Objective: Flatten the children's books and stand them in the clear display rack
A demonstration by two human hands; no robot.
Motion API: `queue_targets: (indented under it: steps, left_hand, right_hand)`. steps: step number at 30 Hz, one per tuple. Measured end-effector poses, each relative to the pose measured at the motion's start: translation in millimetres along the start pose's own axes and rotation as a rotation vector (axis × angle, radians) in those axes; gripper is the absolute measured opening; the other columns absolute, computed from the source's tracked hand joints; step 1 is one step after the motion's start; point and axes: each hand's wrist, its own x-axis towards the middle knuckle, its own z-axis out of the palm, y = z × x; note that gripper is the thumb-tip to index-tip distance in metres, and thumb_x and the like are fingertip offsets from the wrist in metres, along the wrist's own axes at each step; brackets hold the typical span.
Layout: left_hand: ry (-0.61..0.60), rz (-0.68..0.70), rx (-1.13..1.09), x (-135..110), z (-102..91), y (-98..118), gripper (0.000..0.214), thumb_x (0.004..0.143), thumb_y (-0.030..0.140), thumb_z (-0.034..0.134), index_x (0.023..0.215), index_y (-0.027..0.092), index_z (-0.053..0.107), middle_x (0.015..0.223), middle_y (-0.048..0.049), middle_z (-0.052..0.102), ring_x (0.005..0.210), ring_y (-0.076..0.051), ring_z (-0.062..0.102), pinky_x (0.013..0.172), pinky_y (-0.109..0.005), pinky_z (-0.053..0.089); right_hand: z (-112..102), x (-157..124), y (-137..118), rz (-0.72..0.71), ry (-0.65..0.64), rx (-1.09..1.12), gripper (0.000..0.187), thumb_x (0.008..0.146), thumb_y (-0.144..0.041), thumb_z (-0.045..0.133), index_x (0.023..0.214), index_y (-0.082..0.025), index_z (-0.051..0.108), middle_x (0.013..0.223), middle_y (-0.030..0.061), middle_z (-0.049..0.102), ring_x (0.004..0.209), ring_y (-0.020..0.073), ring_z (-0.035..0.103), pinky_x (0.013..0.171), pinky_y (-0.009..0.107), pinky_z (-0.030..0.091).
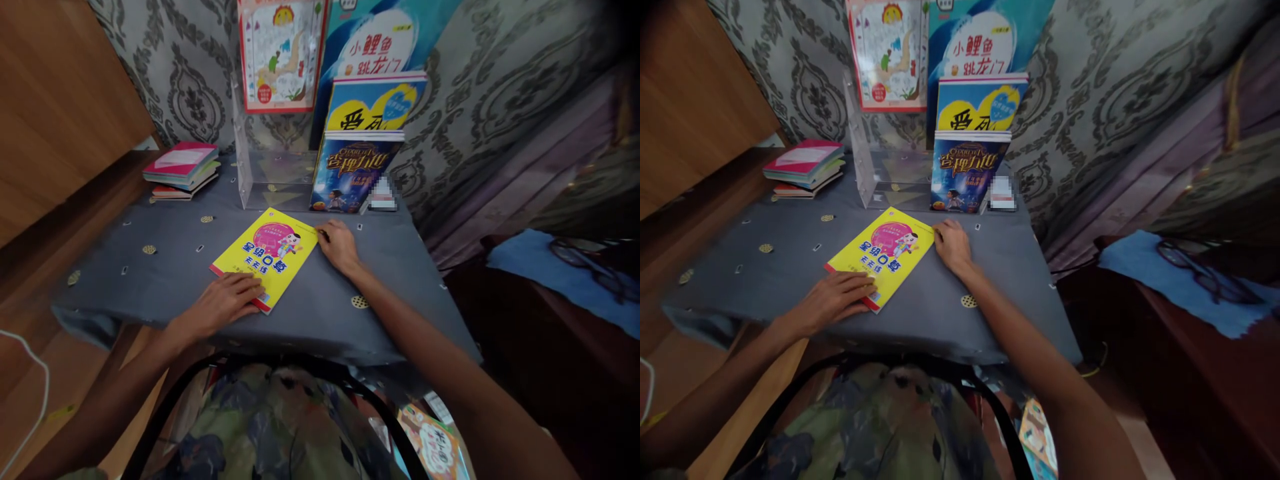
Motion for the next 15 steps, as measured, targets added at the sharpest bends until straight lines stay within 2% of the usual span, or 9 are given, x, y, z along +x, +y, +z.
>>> queue_targets:
  steps: [3, 6, 11, 15]
  left_hand:
    - [0.008, 0.002, -0.043, -2.0, 1.6, 1.1, 0.033, 0.104, 0.038, 0.043, 0.120, 0.025, 0.069, 0.121, -0.0058, 0.072, 0.115, -0.021, 0.065, 0.098, -0.040, 0.053]
    - [0.023, -0.069, -0.162, -2.4, 1.6, 1.7, 0.035, 0.105, 0.034, 0.039, 0.114, 0.024, 0.071, 0.116, -0.0059, 0.074, 0.108, -0.020, 0.067, 0.096, -0.039, 0.053]
    - [-0.031, -0.231, -0.358, 5.9, -7.9, -0.7, 0.038, 0.104, 0.041, 0.039, 0.101, 0.021, 0.071, 0.097, -0.0070, 0.073, 0.095, -0.021, 0.066, 0.086, -0.035, 0.053]
    - [-0.058, -0.211, -0.423, 10.1, -13.8, 0.8, 0.037, 0.104, 0.038, 0.039, 0.096, 0.020, 0.070, 0.097, -0.0076, 0.072, 0.094, -0.020, 0.065, 0.083, -0.033, 0.051]
  right_hand:
    - [-4.5, -10.1, -7.5, -0.078, -0.010, 0.023, 0.028, 0.093, -0.016, 0.048, 0.105, -0.015, 0.074, 0.114, 0.0158, 0.069, 0.106, 0.0302, 0.058, 0.096, 0.045, 0.046]
    - [-6.9, -22.7, -18.7, -0.173, -0.043, 0.053, 0.029, 0.096, -0.022, 0.046, 0.104, -0.017, 0.074, 0.121, 0.0154, 0.068, 0.111, 0.0312, 0.056, 0.096, 0.048, 0.044]
    - [-7.7, -39.1, -43.0, -0.265, -0.129, 0.122, 0.030, 0.100, -0.028, 0.046, 0.107, -0.019, 0.073, 0.116, 0.0126, 0.071, 0.111, 0.0281, 0.058, 0.095, 0.045, 0.044]
    - [-7.3, -48.2, -60.0, -0.356, -0.172, 0.182, 0.028, 0.100, -0.029, 0.047, 0.107, -0.018, 0.073, 0.115, 0.0128, 0.072, 0.111, 0.0269, 0.060, 0.098, 0.044, 0.044]
